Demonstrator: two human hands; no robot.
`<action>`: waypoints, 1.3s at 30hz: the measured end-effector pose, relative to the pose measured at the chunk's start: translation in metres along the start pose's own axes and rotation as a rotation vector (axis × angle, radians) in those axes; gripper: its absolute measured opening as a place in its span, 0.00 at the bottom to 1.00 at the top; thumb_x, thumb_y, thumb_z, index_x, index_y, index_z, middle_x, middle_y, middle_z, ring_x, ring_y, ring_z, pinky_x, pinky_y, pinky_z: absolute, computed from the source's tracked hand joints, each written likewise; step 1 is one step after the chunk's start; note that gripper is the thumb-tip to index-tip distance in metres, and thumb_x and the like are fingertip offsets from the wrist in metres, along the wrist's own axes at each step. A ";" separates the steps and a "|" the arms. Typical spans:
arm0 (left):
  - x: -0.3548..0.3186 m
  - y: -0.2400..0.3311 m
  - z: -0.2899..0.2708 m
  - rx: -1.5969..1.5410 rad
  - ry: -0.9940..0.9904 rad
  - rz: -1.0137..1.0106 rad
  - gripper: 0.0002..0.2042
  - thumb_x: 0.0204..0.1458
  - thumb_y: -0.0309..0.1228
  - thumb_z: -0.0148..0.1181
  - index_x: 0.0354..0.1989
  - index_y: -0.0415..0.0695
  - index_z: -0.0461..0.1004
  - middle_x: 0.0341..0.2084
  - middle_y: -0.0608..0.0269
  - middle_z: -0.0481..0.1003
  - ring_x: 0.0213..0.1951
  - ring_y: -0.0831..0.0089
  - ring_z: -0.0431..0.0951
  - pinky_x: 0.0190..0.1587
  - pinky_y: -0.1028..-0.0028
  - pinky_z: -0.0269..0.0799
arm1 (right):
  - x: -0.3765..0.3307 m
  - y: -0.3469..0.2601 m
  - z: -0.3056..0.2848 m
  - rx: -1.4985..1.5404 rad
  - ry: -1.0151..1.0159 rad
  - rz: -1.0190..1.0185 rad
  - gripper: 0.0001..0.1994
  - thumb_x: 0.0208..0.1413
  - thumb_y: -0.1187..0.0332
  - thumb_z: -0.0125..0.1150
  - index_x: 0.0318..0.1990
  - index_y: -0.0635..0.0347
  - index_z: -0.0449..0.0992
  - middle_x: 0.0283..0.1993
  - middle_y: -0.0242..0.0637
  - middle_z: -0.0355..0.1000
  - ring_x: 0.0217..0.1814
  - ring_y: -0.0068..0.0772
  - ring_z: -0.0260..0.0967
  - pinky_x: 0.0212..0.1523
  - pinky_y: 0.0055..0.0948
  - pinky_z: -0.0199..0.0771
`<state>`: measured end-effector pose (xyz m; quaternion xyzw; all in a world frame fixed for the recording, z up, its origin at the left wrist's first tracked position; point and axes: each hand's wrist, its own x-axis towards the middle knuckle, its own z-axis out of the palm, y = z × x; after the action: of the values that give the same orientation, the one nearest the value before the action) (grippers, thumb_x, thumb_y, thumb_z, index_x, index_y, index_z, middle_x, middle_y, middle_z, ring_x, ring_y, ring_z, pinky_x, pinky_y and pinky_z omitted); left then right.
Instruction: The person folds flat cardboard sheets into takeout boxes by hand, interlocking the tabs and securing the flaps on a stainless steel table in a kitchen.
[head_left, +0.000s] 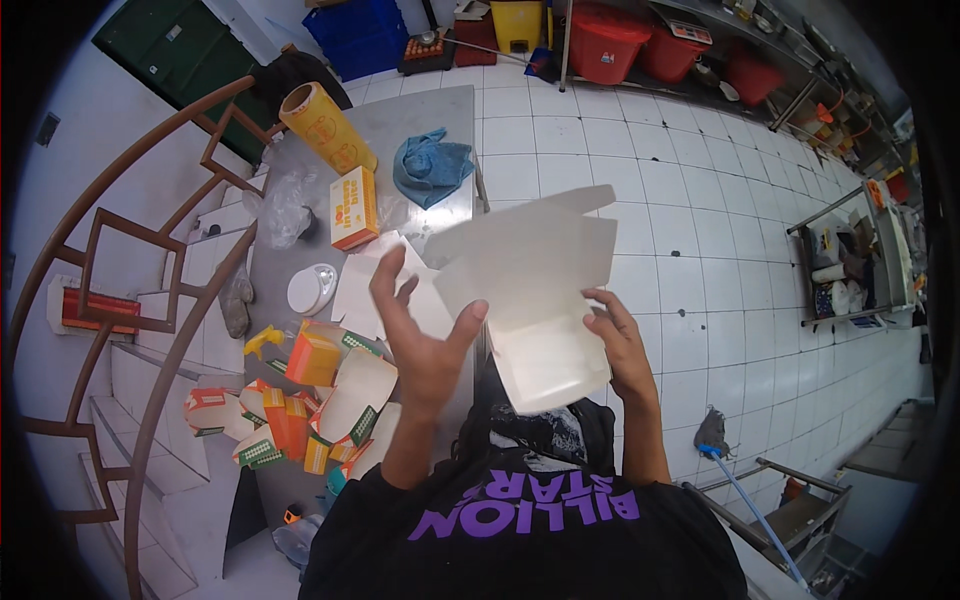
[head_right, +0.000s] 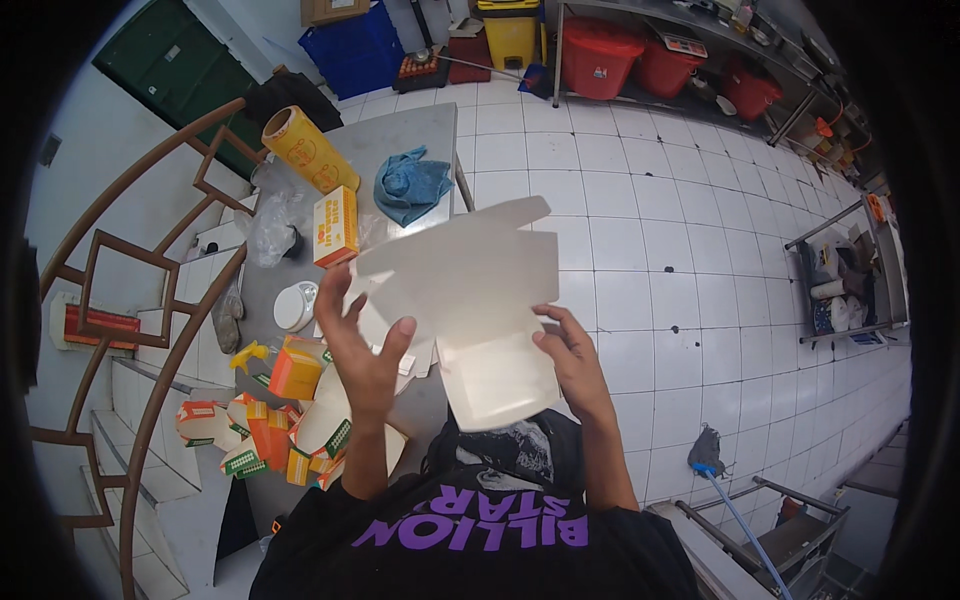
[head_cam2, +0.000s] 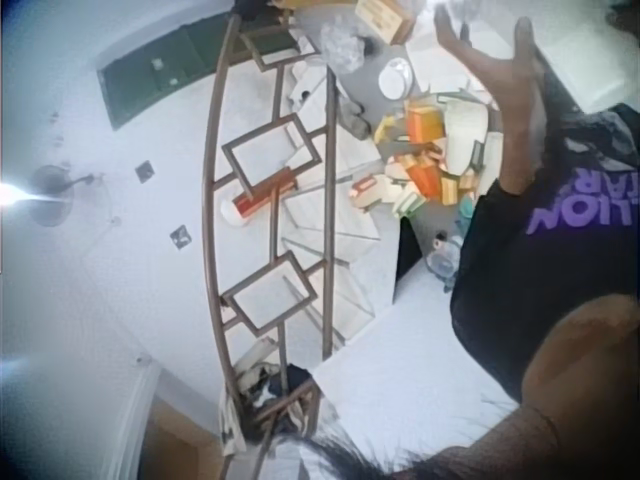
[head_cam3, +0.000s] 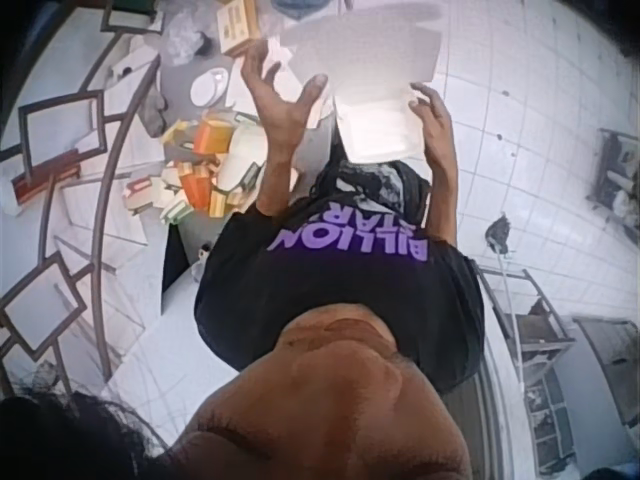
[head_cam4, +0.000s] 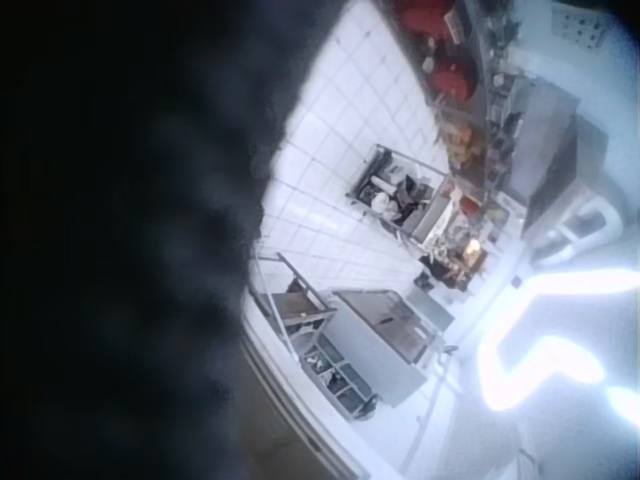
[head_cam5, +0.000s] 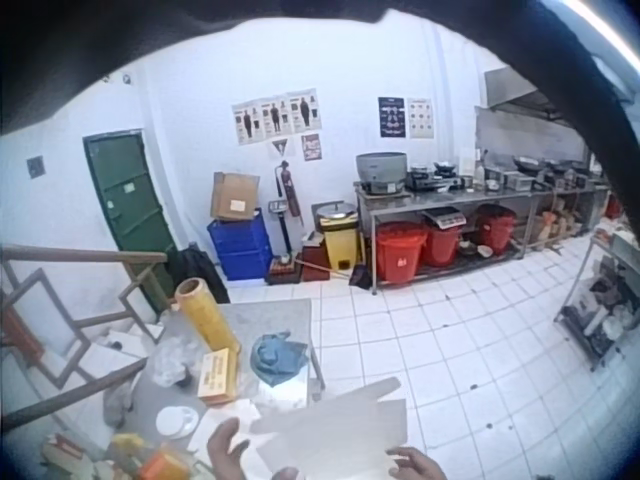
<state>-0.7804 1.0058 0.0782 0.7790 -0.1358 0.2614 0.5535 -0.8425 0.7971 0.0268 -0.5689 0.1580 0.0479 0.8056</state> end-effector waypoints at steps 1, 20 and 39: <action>0.005 0.000 -0.003 -0.182 -0.118 -0.145 0.29 0.48 0.23 0.57 0.60 0.36 0.55 0.53 0.52 0.63 0.53 0.66 0.66 0.55 0.70 0.61 | -0.001 0.000 -0.003 -0.041 -0.075 0.041 0.19 0.55 0.70 0.53 0.54 0.63 0.63 0.43 0.43 0.71 0.43 0.27 0.68 0.45 0.26 0.67; -0.015 -0.014 0.006 -0.900 -0.563 -0.509 0.19 0.48 0.21 0.42 0.50 0.33 0.67 0.46 0.52 0.70 0.51 0.70 0.68 0.54 0.74 0.61 | -0.010 -0.021 0.010 0.032 -0.036 -0.374 0.12 0.55 0.73 0.51 0.46 0.67 0.67 0.46 0.39 0.68 0.49 0.28 0.64 0.52 0.26 0.62; -0.052 -0.010 0.053 0.056 -0.200 0.087 0.14 0.58 0.39 0.49 0.40 0.39 0.61 0.28 0.52 0.62 0.23 0.56 0.67 0.22 0.64 0.63 | -0.017 0.010 0.070 -0.652 0.301 -0.718 0.19 0.58 0.74 0.43 0.56 0.69 0.54 0.53 0.50 0.50 0.56 0.44 0.50 0.57 0.40 0.53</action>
<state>-0.8053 0.9555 0.0280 0.8098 -0.2169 0.2097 0.5032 -0.8469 0.8672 0.0439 -0.8099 0.0434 -0.2677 0.5201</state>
